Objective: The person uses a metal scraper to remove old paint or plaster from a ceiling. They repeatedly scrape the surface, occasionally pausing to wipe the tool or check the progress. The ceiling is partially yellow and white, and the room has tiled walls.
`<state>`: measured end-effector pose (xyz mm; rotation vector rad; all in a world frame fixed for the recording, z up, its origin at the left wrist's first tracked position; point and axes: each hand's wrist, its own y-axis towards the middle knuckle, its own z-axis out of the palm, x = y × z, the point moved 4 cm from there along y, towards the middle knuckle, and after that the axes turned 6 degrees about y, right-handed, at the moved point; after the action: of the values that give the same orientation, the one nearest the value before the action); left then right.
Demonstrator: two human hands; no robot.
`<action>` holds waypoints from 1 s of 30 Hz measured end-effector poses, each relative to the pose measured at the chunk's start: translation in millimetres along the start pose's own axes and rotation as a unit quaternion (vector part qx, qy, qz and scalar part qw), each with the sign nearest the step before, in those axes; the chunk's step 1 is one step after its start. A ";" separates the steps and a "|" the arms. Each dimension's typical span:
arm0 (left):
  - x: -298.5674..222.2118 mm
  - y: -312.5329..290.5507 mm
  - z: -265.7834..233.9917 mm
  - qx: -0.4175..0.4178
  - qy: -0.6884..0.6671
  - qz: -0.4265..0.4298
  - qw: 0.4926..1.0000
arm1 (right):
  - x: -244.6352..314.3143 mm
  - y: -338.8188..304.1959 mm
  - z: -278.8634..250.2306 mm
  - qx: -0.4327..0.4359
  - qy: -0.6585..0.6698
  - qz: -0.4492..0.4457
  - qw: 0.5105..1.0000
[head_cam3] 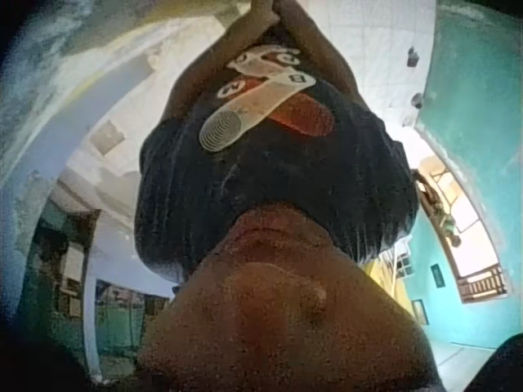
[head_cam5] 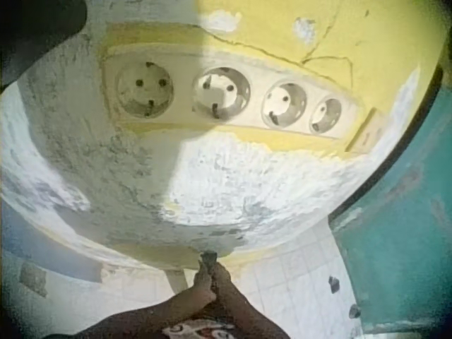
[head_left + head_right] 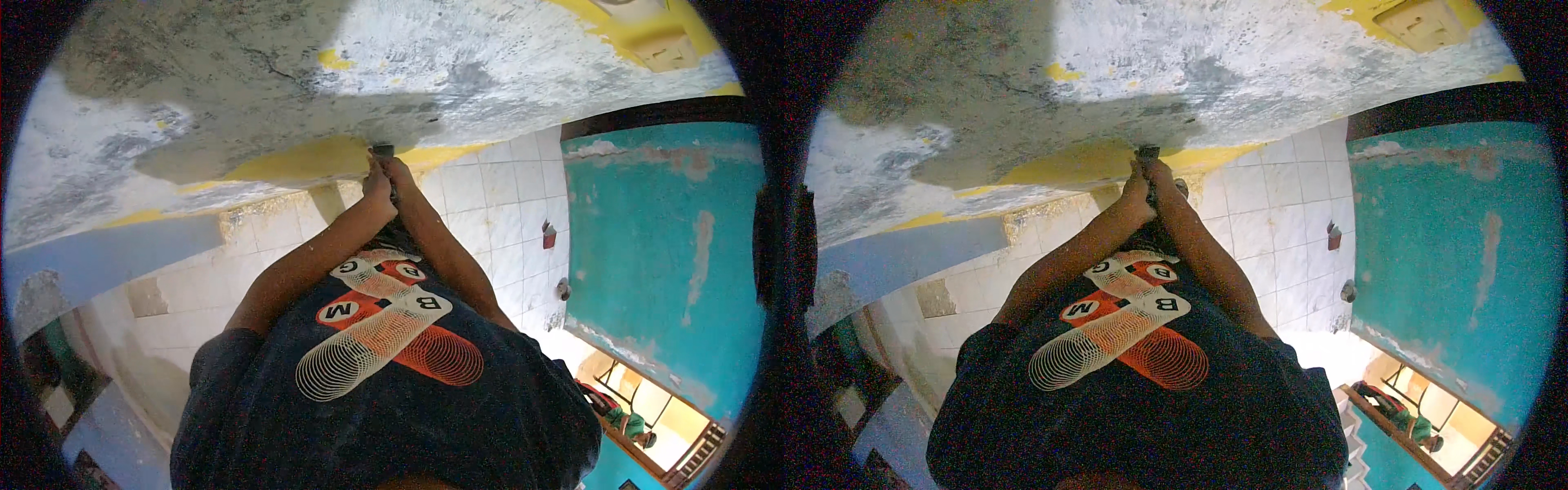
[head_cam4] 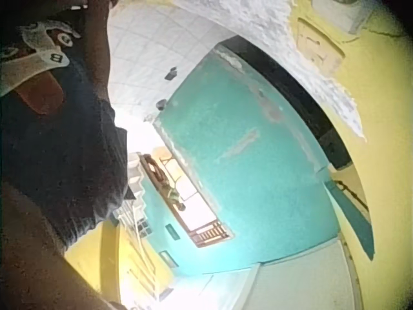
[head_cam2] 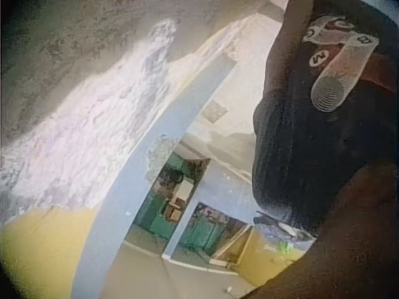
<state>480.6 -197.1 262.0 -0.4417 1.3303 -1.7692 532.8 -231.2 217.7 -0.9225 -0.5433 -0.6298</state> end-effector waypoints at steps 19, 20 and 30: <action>9.0 25.8 -14.2 0.005 -0.004 0.079 0.997 | -23.6 22.9 -27.7 0.049 -0.013 0.011 0.999; 12.8 19.6 -9.8 0.008 -0.005 0.080 0.997 | -22.3 22.8 -35.9 0.029 -0.058 0.006 0.998; 17.6 25.0 -13.6 0.033 -0.013 0.091 0.995 | -28.2 4.1 -30.5 0.011 0.031 0.015 0.999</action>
<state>471.4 -204.6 230.6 -0.2971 1.2493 -1.6444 520.9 -248.0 181.4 -0.8869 -0.4788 -0.6224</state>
